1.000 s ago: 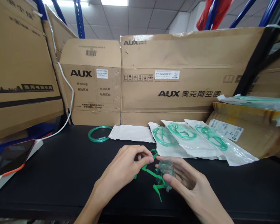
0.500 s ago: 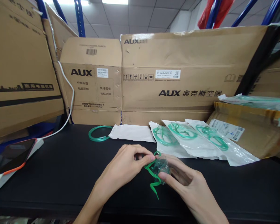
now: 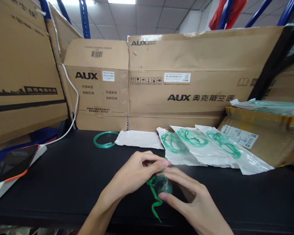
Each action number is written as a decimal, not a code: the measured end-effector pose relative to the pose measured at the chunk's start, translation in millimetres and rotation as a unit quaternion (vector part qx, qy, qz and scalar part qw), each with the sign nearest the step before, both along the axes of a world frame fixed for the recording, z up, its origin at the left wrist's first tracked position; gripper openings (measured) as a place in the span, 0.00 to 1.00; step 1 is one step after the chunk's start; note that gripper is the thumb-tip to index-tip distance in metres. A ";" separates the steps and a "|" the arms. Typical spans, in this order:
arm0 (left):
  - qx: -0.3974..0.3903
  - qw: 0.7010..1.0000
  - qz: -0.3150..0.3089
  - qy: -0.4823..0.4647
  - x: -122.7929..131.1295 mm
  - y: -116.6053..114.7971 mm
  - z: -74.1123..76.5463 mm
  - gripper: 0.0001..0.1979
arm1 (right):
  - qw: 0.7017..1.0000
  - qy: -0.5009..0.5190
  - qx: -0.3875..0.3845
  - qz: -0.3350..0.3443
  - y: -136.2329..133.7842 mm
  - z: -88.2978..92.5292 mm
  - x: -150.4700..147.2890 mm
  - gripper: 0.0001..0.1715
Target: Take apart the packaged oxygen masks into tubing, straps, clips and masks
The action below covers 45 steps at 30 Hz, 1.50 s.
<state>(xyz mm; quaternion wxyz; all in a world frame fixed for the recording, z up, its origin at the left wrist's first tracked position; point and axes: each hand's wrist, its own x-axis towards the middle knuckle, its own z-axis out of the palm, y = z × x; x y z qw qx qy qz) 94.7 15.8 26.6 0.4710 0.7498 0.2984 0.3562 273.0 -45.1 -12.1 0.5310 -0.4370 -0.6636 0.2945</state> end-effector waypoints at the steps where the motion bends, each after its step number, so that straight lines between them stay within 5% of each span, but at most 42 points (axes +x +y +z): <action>1: -0.015 1.000 -0.008 -0.017 0.5 0.1 -0.1 0.15 | 1.000 -0.006 0.002 -0.001 -0.2 -0.3 -0.9 0.14; 21: -0.114 0.980 -0.010 -0.162 4.7 -3.5 2.4 0.18 | 0.998 -0.031 0.015 0.059 4.2 -8.1 -7.3 0.17; 29: -0.004 0.984 0.084 -0.158 1.4 2.3 3.9 0.13 | 0.999 -0.027 0.002 0.040 5.0 -7.2 -1.0 0.14; 37: 0.178 0.972 0.150 -0.037 -0.2 3.1 0.4 0.10 | 0.988 0.137 -0.035 -0.058 10.9 -12.6 9.6 0.19; 45: 0.221 0.949 0.216 0.060 1.8 -2.7 2.6 0.05 | 0.977 0.184 -0.015 -0.105 11.6 -11.1 8.5 0.21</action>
